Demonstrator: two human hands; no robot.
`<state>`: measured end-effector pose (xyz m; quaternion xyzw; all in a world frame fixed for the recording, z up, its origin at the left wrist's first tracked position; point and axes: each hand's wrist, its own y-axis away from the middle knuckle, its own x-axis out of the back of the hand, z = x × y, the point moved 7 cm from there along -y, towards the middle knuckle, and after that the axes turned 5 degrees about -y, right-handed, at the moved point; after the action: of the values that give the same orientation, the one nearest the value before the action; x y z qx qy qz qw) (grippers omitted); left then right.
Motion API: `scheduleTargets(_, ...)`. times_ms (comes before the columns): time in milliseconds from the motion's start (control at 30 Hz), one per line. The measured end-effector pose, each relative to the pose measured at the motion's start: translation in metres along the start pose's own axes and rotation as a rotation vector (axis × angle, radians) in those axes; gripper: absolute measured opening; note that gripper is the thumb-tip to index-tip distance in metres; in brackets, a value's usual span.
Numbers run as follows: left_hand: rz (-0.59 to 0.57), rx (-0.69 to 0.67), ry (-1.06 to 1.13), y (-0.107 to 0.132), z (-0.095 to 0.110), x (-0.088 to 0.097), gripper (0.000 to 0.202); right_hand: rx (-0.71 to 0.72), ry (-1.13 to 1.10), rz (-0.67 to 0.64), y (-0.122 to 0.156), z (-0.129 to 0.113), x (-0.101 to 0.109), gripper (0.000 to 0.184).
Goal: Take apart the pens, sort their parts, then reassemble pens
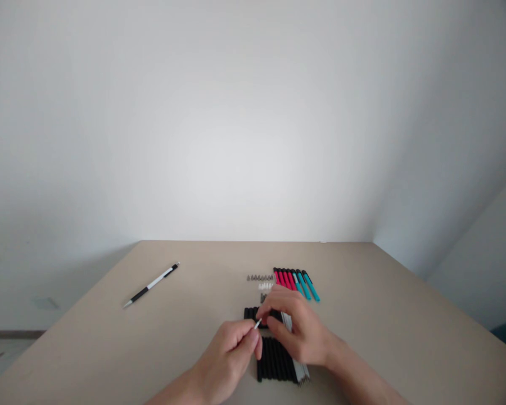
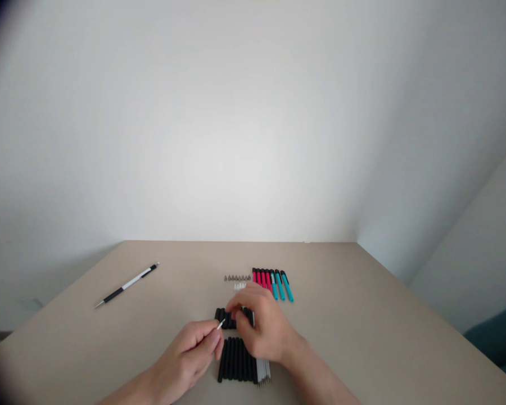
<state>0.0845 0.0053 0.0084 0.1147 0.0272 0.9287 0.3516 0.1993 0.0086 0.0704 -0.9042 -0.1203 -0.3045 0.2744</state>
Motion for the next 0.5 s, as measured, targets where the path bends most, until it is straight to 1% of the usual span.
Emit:
scheduleTargets(67,-0.006,-0.005,0.003,0.000,0.001,0.000,0.052,0.013,-0.054,-0.051,0.001,-0.008,-0.005,0.015)
scheduleTargets(133,-0.012,0.000,0.001,0.000,0.002,-0.001,0.053,-0.021,-0.078,-0.056,0.002,-0.007,-0.008,0.006)
scheduleTargets(167,-0.013,0.004,0.002,0.001,0.003,-0.001,0.052,-0.041,-0.086,-0.046,0.003,-0.005,-0.009,0.006)
scheduleTargets(267,-0.006,0.016,0.016,0.002,0.002,-0.002,0.052,-0.075,-0.109,-0.029,0.003,0.000,-0.012,0.011)
scheduleTargets(400,-0.028,0.029,0.012,0.002,-0.002,-0.003,0.051,-0.123,-0.159,-0.020,0.002,0.004,-0.015,0.015)
scheduleTargets(500,-0.038,0.040,-0.009,0.002,-0.003,-0.002,0.050,-0.164,-0.247,0.025,0.001,0.010,-0.011,0.019)
